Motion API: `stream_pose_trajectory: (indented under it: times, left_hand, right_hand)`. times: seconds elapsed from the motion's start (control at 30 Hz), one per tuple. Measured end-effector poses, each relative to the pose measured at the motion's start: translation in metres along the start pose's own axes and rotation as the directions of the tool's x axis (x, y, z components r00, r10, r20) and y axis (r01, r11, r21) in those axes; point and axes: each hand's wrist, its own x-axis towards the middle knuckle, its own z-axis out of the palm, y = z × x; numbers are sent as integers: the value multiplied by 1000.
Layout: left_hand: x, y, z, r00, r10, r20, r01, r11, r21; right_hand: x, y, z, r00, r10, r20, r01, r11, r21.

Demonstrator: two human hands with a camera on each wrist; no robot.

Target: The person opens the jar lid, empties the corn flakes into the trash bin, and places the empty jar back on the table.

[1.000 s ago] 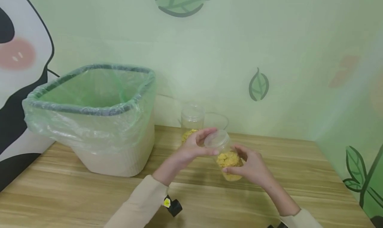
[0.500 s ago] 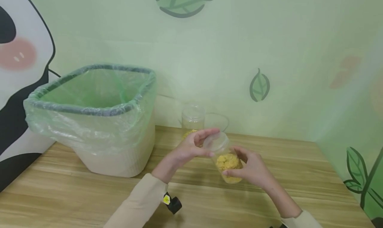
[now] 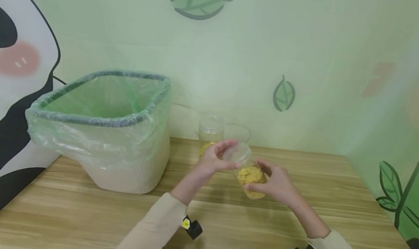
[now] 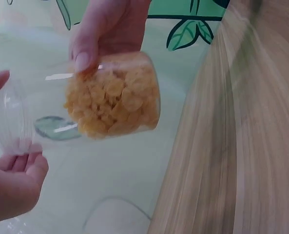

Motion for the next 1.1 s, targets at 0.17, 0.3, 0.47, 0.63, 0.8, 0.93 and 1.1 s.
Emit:
stream_pose_trajectory:
  times: [0.17, 0.3, 0.47, 0.63, 0.8, 0.93, 1.1]
  left_hand:
    - [0, -2, 9, 992, -40, -118, 41, 999, 4]
    - [-1, -2, 14, 982, -66, -180, 67, 998, -1]
    - [-1, -2, 16, 976, -93, -199, 94, 996, -7]
    - [-3, -2, 16, 982, -96, -163, 95, 995, -12]
    - [-4, 1, 8, 997, -60, -52, 57, 997, -53]
    - [-4, 4, -4, 995, 16, 99, -6, 996, -93]
    - [-2, 5, -16, 961, 52, 271, -13, 989, -145]
  right_hand:
    - [1, 0, 0, 1000, 10, -17, -10, 1000, -7]
    - [1, 0, 0, 999, 27, -24, -27, 999, -19]
    - [1, 0, 1, 999, 21, -28, -22, 1000, -18]
    - [0, 0, 0, 999, 25, -22, -25, 1000, -15]
    - [0, 0, -3, 999, 39, -14, -39, 999, -13]
    - [-1, -1, -4, 999, 40, -2, -40, 999, 4]
    - [-2, -2, -5, 999, 36, 15, -36, 999, 32]
